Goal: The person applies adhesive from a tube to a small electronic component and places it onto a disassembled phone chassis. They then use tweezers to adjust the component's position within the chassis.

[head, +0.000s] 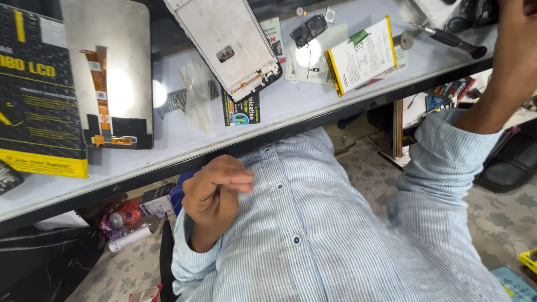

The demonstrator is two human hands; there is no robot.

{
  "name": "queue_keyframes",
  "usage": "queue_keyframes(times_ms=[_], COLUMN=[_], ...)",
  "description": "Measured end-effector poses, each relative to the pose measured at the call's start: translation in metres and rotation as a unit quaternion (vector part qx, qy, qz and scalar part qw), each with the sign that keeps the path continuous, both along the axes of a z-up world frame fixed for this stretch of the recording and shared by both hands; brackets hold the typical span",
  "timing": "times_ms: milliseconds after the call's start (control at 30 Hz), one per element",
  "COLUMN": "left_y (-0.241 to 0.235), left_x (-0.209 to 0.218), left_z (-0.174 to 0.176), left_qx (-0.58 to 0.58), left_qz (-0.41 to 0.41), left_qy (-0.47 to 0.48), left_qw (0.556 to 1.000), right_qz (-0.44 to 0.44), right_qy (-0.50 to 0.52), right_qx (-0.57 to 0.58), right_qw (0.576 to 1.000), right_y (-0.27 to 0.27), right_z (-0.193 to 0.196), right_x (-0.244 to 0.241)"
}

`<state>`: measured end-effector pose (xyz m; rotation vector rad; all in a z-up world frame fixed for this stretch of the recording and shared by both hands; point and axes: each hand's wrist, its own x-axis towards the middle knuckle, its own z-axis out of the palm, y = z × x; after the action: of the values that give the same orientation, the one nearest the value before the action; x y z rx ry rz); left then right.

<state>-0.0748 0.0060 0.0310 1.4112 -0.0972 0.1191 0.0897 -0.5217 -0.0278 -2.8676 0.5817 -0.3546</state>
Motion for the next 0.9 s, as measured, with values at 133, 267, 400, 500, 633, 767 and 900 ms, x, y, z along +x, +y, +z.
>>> queue_keyframes(times_ms=[133, 267, 400, 500, 633, 767, 900], left_y=[-0.003, -0.004, -0.005, -0.001, 0.007, 0.005, -0.007], left_x=[-0.006, -0.004, 0.011, 0.025, 0.047, 0.07, 0.09], left_z=[-0.009, -0.006, 0.003, 0.013, 0.027, 0.04, 0.039], left_qx=[-0.06, -0.044, -0.076, 0.018, 0.102, 0.121, 0.161], left_qz=[0.024, 0.102, 0.133, 0.118, 0.049, -0.026, -0.058], left_qy=[-0.004, -0.007, 0.006, 0.022, 0.013, 0.01, -0.027], left_qw=[0.998, 0.994, 0.988, 0.993, 0.993, 0.992, 0.985], right_qz=[0.041, 0.099, 0.038, 0.079, 0.099, 0.127, 0.153], right_qy=[-0.007, -0.055, -0.082, -0.122, -0.218, -0.277, -0.24], right_qx=[-0.025, 0.021, 0.153, 0.17, 0.468, 0.655, 0.676], right_qw=[0.999, 0.993, 0.984, 0.975, 0.851, 0.691, 0.679], right_y=[-0.009, -0.019, -0.044, -0.058, -0.019, 0.099, 0.208], right_z=[-0.009, -0.015, -0.029, -0.029, 0.007, 0.047, 0.065], right_x=[0.007, 0.007, -0.001, -0.018, -0.049, -0.072, -0.055])
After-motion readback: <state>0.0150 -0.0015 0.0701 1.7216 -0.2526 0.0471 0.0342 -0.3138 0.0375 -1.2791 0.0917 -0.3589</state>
